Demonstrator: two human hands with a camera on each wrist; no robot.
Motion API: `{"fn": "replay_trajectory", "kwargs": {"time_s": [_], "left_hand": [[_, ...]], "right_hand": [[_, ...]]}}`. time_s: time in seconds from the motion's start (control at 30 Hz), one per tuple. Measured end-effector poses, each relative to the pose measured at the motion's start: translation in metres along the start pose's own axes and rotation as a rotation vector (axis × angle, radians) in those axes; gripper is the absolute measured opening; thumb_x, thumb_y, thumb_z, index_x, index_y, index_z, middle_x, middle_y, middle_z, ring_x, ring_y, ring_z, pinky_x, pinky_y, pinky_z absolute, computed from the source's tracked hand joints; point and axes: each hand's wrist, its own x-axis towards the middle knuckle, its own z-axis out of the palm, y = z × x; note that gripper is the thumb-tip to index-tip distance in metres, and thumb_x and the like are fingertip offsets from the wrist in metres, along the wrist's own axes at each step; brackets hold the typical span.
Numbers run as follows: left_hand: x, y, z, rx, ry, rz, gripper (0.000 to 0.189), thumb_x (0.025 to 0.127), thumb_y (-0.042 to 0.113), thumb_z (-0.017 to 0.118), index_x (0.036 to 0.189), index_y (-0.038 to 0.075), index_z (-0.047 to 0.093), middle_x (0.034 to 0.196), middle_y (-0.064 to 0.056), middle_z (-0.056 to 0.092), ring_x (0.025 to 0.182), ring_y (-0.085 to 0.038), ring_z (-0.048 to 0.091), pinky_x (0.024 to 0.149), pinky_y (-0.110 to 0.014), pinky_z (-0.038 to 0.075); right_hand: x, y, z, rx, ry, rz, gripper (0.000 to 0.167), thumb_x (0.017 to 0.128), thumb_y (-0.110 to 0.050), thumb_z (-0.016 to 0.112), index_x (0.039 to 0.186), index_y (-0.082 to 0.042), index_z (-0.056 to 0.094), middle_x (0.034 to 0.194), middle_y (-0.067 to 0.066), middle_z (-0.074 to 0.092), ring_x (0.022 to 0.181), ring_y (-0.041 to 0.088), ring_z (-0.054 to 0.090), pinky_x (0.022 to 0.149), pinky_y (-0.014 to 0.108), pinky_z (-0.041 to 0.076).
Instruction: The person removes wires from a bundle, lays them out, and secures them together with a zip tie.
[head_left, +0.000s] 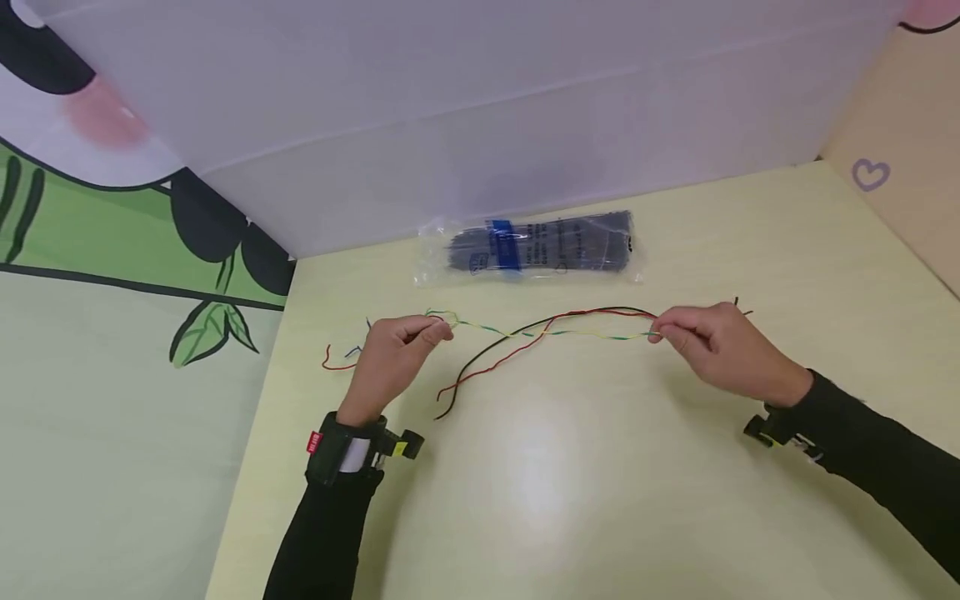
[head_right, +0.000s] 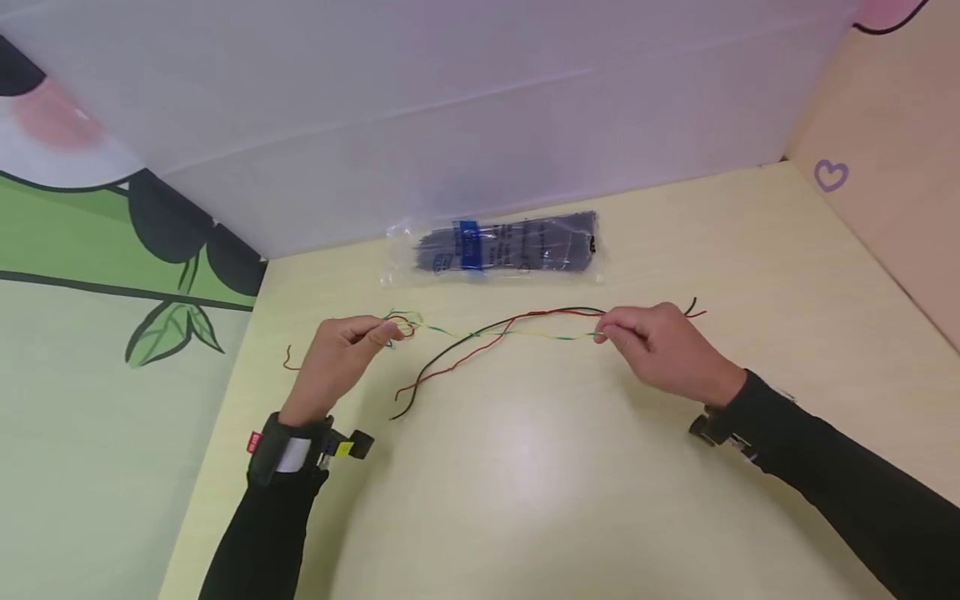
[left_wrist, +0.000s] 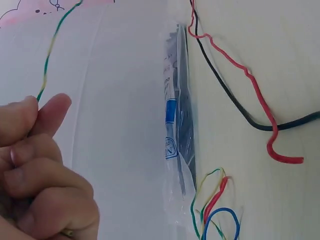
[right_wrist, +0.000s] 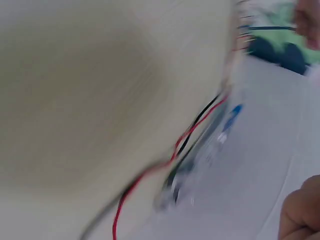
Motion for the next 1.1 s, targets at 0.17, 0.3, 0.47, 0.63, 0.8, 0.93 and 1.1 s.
{"fn": "replay_trajectory", "kwargs": {"time_s": [0.17, 0.3, 0.47, 0.63, 0.8, 0.93, 1.1], "left_hand": [[-0.006, -0.006, 0.011, 0.002, -0.054, 0.058, 0.022, 0.099, 0.031, 0.059, 0.102, 0.020, 0.077, 0.102, -0.001, 0.074, 0.086, -0.013, 0.060, 0.068, -0.026, 0.039], [0.003, -0.004, 0.028, 0.392, 0.149, 0.225, 0.023, 0.098, 0.021, 0.060, 0.082, 0.015, 0.075, 0.065, -0.001, 0.065, 0.052, -0.013, 0.048, 0.046, -0.025, 0.028], [0.017, -0.005, 0.045, 0.809, 0.390, 0.216, 0.036, 0.100, 0.026, 0.056, 0.070, 0.009, 0.065, 0.046, 0.004, 0.031, 0.038, -0.015, 0.034, 0.039, -0.027, 0.014], [0.013, 0.008, 0.067, 0.871, 0.323, 0.219, 0.032, 0.099, 0.025, 0.057, 0.073, 0.008, 0.060, 0.047, 0.002, 0.031, 0.037, -0.016, 0.036, 0.037, -0.028, 0.017], [0.011, 0.016, 0.088, 0.837, 0.142, 0.207, 0.019, 0.099, 0.014, 0.053, 0.083, 0.006, 0.055, 0.052, -0.001, 0.046, 0.042, -0.019, 0.049, 0.037, -0.032, 0.033], [0.013, 0.013, 0.093, 0.820, 0.044, 0.174, 0.004, 0.091, 0.003, 0.056, 0.087, 0.003, 0.057, 0.061, -0.007, 0.057, 0.052, -0.023, 0.059, 0.043, -0.036, 0.044], [0.016, -0.003, 0.091, 0.921, 0.079, 0.169, 0.014, 0.092, 0.011, 0.064, 0.080, 0.006, 0.070, 0.062, -0.006, 0.062, 0.055, -0.025, 0.058, 0.045, -0.035, 0.043]], "right_hand": [[-0.007, 0.031, -0.001, -0.720, 0.159, -0.206, 0.035, 0.105, -0.025, 0.032, 0.081, -0.009, 0.053, 0.048, -0.009, 0.030, 0.050, 0.002, 0.015, 0.047, 0.021, 0.010], [-0.005, 0.032, -0.008, -0.824, 0.230, -0.164, 0.024, 0.096, -0.009, 0.026, 0.075, -0.008, 0.037, 0.055, -0.008, 0.013, 0.058, 0.008, 0.006, 0.052, 0.026, 0.004], [-0.009, 0.021, 0.000, -0.850, 0.231, -0.036, 0.017, 0.089, -0.002, 0.026, 0.075, -0.009, 0.034, 0.058, -0.009, 0.010, 0.059, 0.010, 0.007, 0.051, 0.027, 0.005], [-0.016, 0.024, 0.010, -0.753, 0.177, 0.211, 0.015, 0.088, 0.003, 0.038, 0.078, -0.008, 0.036, 0.054, -0.007, 0.014, 0.054, 0.010, 0.012, 0.047, 0.026, 0.009], [-0.011, 0.026, 0.019, -0.641, 0.039, 0.371, 0.010, 0.094, -0.004, 0.039, 0.085, -0.006, 0.039, 0.052, -0.004, 0.025, 0.047, 0.013, 0.024, 0.043, 0.027, 0.016], [-0.008, 0.027, 0.020, -0.680, 0.040, 0.355, 0.012, 0.092, -0.004, 0.039, 0.081, -0.006, 0.038, 0.051, -0.004, 0.025, 0.045, 0.014, 0.025, 0.042, 0.028, 0.017], [-0.012, 0.034, 0.016, -0.762, 0.077, 0.314, 0.019, 0.089, -0.001, 0.046, 0.073, -0.008, 0.038, 0.052, -0.002, 0.027, 0.045, 0.015, 0.023, 0.040, 0.029, 0.017]]}}
